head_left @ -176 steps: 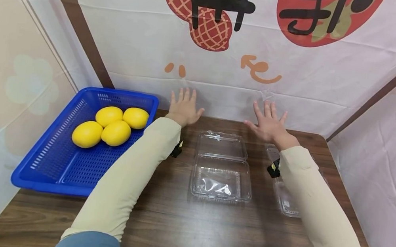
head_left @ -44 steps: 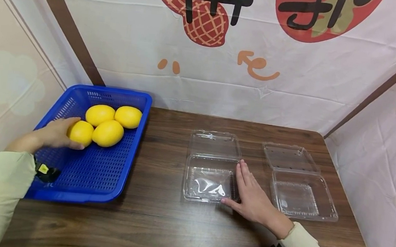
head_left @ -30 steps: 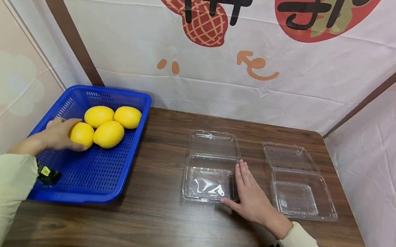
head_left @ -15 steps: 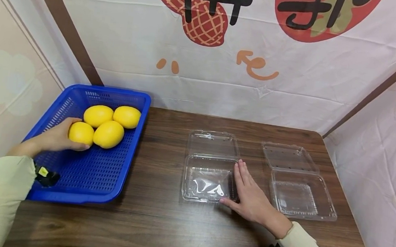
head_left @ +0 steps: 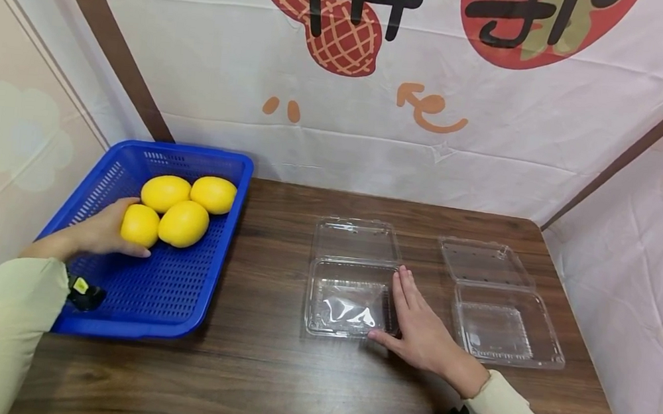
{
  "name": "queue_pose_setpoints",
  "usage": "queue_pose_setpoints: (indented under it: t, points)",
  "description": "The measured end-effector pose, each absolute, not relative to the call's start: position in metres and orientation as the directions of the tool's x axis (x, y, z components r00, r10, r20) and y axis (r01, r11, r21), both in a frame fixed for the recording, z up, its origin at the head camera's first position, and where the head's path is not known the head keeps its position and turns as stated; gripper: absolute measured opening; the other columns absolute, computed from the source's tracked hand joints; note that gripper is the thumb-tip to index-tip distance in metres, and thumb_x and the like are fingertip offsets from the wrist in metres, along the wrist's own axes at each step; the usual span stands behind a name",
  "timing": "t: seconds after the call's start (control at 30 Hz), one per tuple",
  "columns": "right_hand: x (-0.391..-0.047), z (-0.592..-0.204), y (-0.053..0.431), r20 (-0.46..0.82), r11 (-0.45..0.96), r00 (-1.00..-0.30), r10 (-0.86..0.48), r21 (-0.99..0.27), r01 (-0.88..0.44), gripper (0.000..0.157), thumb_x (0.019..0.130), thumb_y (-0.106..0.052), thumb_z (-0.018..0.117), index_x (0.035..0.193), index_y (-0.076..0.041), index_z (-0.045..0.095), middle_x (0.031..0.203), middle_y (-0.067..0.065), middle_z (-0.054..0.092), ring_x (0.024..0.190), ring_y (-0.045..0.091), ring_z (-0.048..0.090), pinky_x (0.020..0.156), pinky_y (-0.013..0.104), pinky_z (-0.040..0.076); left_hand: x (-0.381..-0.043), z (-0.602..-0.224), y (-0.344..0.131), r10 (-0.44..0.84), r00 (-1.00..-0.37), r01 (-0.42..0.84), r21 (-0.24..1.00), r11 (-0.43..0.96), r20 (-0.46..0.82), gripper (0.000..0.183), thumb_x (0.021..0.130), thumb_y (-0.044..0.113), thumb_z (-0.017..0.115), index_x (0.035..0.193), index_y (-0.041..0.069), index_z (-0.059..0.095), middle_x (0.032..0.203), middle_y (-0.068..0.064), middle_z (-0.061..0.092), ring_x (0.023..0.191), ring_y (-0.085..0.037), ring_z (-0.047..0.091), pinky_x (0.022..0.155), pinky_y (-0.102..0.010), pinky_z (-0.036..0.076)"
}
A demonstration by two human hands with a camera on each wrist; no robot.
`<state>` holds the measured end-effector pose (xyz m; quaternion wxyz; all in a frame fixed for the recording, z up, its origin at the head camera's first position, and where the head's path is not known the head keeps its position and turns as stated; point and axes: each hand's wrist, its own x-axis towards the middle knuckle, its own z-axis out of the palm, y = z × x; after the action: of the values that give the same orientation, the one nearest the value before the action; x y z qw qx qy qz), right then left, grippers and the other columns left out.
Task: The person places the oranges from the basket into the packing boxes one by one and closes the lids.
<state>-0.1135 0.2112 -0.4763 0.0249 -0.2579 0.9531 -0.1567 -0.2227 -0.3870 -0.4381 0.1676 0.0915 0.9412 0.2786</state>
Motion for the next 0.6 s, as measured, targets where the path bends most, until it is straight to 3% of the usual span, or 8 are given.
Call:
queue_pose_setpoints:
  t: [0.23, 0.6]
  points:
    - [-0.1146, -0.477, 0.212, 0.034, 0.814, -0.864, -0.502, -0.32, -0.485, 0.113, 0.092, -0.06, 0.066, 0.157, 0.012, 0.008, 0.165, 0.031, 0.0, 0.153, 0.043, 0.006, 0.121, 0.054, 0.021, -0.222, -0.4361, -0.3855, 0.269, -0.934, 0.106, 0.537, 0.837, -0.235, 0.105, 0.078, 0.02, 0.089, 0.142, -0.022, 0.017, 0.131, -0.043, 0.034, 0.11, -0.053, 0.045, 0.09, -0.067, 0.04]
    - [-0.1137, -0.4764, 0.2115, 0.025, 0.813, -0.867, -0.497, -0.334, -0.476, 0.114, 0.091, -0.059, 0.067, 0.157, 0.012, 0.007, 0.165, 0.03, -0.001, 0.152, 0.045, 0.008, 0.12, 0.053, 0.022, -0.2197, -0.4349, -0.3846, 0.251, -0.94, 0.097, 0.521, 0.848, -0.232, 0.102, 0.081, 0.024, 0.087, 0.139, -0.025, 0.019, 0.125, -0.043, 0.04, 0.105, -0.05, 0.051, 0.086, -0.061, 0.044]
